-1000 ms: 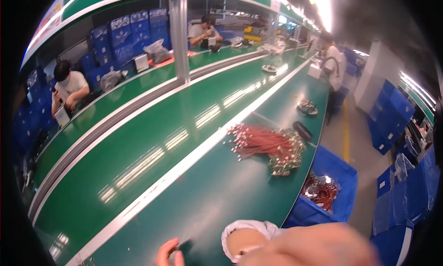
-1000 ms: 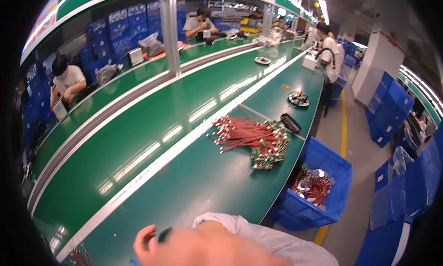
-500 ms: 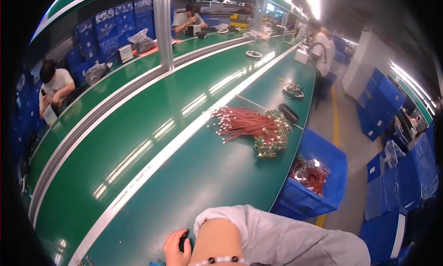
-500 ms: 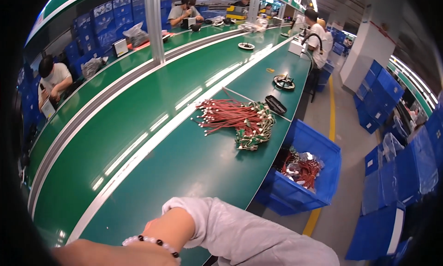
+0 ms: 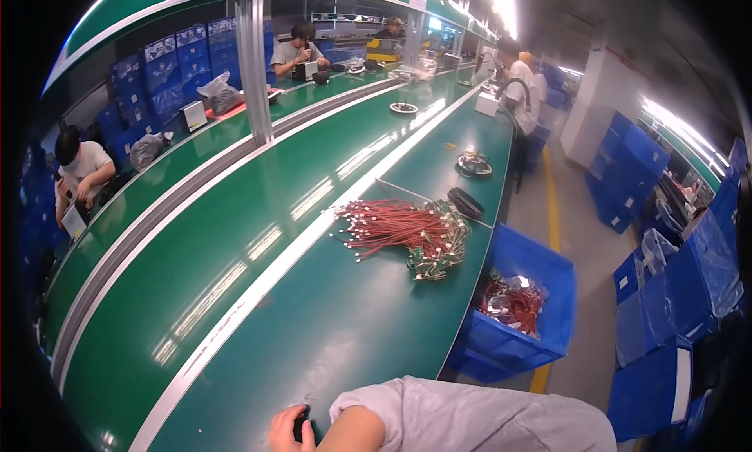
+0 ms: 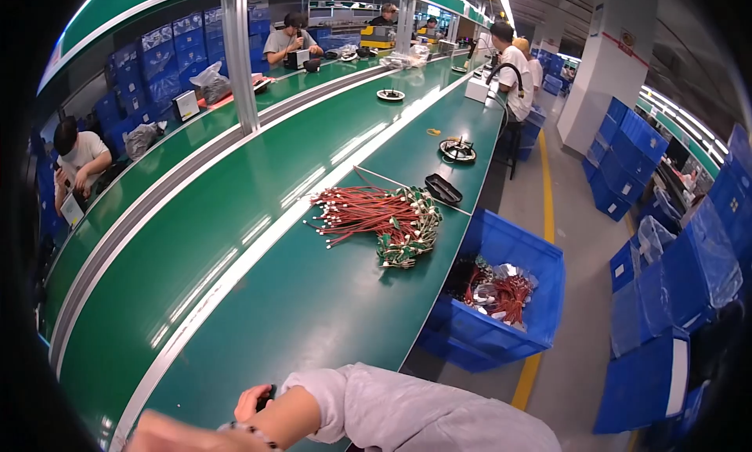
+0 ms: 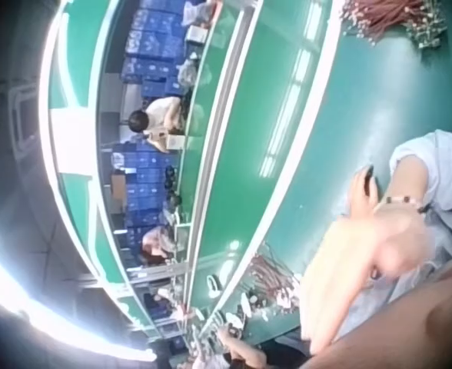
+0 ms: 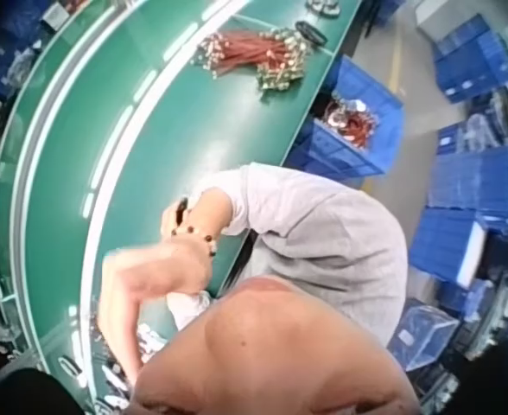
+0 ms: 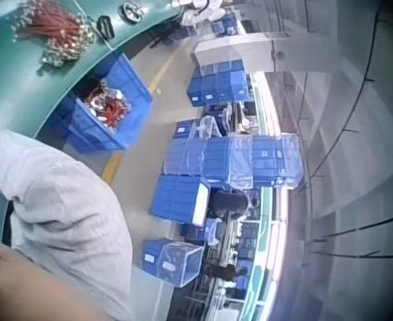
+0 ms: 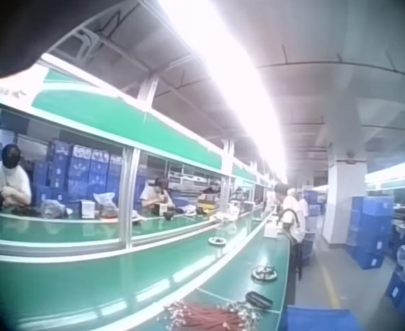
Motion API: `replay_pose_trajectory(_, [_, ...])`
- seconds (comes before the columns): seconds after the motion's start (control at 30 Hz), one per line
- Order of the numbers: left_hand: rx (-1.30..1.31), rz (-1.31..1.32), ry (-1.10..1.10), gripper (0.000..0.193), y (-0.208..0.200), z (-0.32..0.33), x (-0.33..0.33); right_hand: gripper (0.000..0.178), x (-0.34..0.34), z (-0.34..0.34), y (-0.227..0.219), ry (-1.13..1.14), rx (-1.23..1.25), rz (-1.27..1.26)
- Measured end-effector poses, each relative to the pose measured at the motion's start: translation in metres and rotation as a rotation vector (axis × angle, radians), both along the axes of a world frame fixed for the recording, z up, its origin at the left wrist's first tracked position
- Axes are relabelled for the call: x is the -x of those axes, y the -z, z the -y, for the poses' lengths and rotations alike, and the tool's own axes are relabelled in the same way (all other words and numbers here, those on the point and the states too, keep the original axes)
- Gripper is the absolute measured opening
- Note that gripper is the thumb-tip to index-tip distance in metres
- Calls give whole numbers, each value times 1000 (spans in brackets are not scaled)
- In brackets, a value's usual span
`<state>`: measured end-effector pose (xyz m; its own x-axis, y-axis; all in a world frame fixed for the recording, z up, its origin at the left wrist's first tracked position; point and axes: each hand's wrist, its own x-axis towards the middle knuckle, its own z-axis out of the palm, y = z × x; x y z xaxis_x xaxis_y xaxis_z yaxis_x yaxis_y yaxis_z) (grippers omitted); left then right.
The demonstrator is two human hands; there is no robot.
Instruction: Assembling small electronic components on a factory production line.
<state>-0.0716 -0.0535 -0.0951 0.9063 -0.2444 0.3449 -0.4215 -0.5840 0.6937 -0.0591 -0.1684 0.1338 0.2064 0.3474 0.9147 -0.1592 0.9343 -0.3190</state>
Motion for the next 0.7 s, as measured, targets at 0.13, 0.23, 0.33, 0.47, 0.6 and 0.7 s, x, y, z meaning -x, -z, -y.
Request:
replay_pose_trajectory(0.13, [-206,36,137,29,33,-17,-13,56,-21,0,20,334,-156,57])
replay_pose_trajectory(0.23, [-7,-169,41,26,-32,21,-12,53,-13,-4,29,299,-154,-23])
replay_pose_trajectory(0.33, [61,-28,0,23,-36,22,-11,50,-3,-15,32,236,-156,-85])
replay_pose_trajectory(0.47, [79,-34,7,23,-34,20,-8,47,1,-19,34,168,-146,-113])
replay_pose_trajectory(0.6, [53,-26,7,23,-31,16,-4,43,4,-23,33,108,-130,-120])
replay_pose_trajectory(0.7, [46,-12,1,25,-29,13,-4,41,7,-27,30,76,-121,-127])
